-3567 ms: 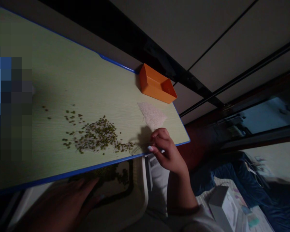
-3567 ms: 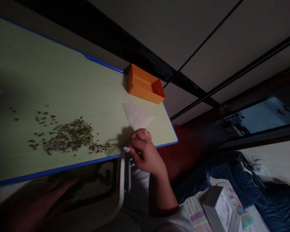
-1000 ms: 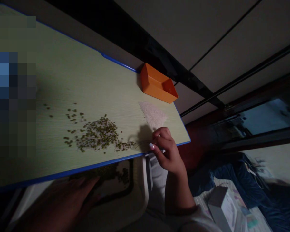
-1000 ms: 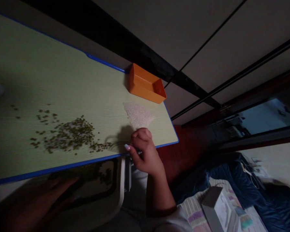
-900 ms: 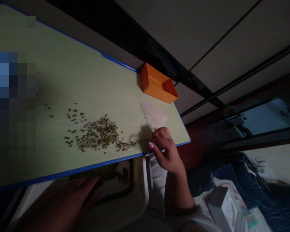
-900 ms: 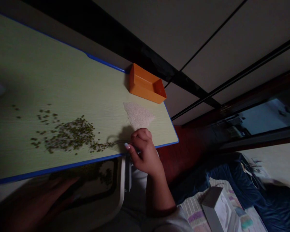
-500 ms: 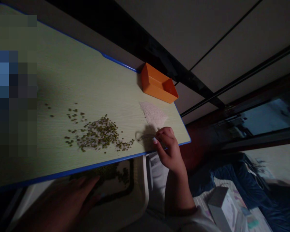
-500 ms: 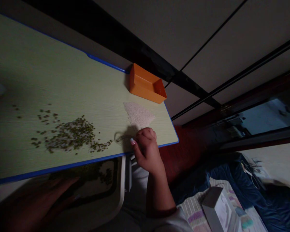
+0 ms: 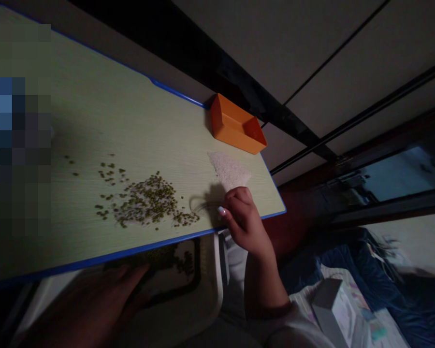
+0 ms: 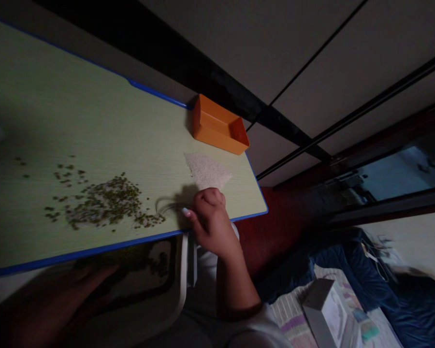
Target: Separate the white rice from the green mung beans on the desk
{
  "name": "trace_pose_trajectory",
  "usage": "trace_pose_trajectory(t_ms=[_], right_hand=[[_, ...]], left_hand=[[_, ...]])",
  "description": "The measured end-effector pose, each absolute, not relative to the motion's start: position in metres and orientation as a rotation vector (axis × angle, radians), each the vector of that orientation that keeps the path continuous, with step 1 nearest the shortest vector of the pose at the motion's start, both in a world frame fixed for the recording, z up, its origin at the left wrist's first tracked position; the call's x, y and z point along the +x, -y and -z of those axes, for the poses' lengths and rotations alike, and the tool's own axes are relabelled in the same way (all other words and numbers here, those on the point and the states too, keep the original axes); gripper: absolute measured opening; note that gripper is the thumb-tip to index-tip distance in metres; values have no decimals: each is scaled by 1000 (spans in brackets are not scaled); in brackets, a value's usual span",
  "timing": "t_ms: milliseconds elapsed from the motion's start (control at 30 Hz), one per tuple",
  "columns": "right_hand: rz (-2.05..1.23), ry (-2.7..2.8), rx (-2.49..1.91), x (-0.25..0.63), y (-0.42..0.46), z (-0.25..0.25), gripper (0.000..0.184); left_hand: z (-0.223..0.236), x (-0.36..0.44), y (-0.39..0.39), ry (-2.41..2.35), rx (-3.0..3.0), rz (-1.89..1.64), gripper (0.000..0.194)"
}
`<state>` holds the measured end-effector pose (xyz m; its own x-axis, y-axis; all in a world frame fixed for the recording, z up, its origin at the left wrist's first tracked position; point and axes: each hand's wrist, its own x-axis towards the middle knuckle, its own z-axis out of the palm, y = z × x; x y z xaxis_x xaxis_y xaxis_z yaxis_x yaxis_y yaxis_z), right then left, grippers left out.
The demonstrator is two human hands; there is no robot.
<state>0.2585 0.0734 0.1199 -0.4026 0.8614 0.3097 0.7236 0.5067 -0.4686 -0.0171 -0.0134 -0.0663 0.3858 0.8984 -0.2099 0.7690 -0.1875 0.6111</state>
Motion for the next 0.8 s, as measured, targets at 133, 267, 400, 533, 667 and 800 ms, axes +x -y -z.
trace_pose_trajectory(t_ms=[133, 267, 400, 533, 667, 800], right_hand=[[-391, 2288, -1252, 261, -70, -123, 18], [-369, 2251, -1242, 268, -67, -126, 17], [-393, 2250, -1210, 275, -65, -129, 17], [-426, 2283, -1198, 275, -64, -128, 18], [-450, 2296, -1205, 271, -65, -127, 19], [-489, 2331, -1156, 269, -66, -128, 19]], left_hand=[[65, -17, 12, -1399, 2050, -83, 53], [58, -16, 11, -1397, 2061, -128, 51], [52, -14, 9, -1416, 2063, -100, 52], [48, -12, 7, -1432, 2021, -82, 54], [49, -12, 7, -1424, 2008, -142, 55], [51, -13, 8, -1419, 2045, -110, 54]])
